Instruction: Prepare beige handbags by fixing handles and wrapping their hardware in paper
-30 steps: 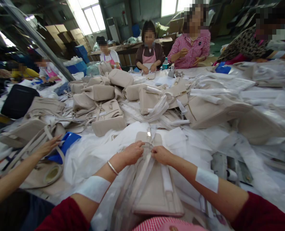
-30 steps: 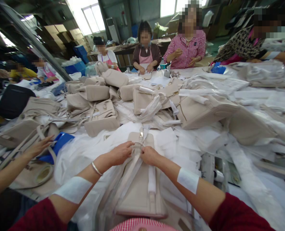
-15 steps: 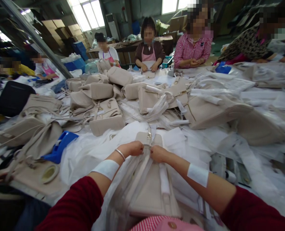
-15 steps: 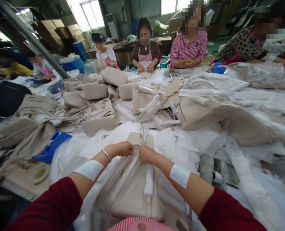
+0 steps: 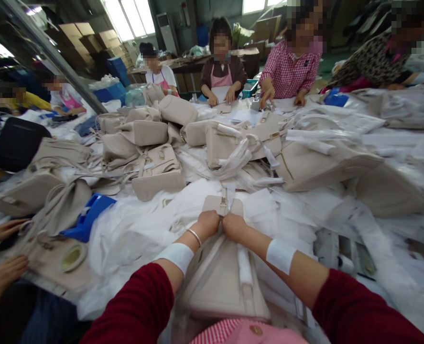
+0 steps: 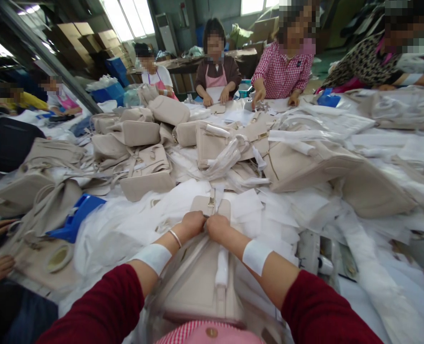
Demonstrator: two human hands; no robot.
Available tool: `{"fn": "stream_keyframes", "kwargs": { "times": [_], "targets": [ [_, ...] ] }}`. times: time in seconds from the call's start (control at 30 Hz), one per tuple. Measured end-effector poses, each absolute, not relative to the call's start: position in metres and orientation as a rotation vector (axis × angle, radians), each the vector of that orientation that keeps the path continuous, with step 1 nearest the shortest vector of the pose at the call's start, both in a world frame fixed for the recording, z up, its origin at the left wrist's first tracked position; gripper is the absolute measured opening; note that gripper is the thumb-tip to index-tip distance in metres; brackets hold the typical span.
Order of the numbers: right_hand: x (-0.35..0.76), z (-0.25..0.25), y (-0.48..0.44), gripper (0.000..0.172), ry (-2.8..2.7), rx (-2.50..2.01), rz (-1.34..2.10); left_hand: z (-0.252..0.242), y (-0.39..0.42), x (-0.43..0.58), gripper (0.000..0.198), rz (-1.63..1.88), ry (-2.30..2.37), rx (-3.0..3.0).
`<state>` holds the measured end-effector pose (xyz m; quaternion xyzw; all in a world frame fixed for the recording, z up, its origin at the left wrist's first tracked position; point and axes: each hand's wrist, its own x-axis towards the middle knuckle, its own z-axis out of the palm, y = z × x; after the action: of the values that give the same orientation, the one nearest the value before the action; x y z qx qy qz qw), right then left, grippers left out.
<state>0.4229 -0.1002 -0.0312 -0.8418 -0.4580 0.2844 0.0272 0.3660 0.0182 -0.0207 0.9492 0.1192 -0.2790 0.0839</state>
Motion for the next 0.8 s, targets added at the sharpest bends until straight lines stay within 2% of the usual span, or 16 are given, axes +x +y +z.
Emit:
{"fn": "stream_keyframes", "kwargs": {
  "times": [0.27, 0.4, 0.47, 0.67, 0.8],
  "targets": [
    [0.435, -0.024, -0.119, 0.022, -1.524, -2.559, 0.775, 0.008, 0.052, 0.318, 0.049, -0.478, 0.693, 2.813],
    [0.443, -0.020, -0.109, 0.034, -1.545, -2.485, 0.761, 0.024, 0.056, 0.275, 0.052, -0.526, 0.682, 2.695],
    [0.441, -0.019, -0.096, 0.036, -1.608, -2.429, 0.801, 0.028, 0.049, 0.265, 0.050, -0.545, 0.663, 2.729],
    [0.429, -0.018, -0.063, 0.014, -1.815, -2.264, 0.961, 0.030, 0.033, 0.271, 0.036, -0.520, 0.679, 2.722],
    [0.424, -0.018, -0.063, 0.022, -1.762, -2.305, 1.025, 0.032, 0.031, 0.273, 0.030, -0.459, 0.665, 2.574]
  ]
}}
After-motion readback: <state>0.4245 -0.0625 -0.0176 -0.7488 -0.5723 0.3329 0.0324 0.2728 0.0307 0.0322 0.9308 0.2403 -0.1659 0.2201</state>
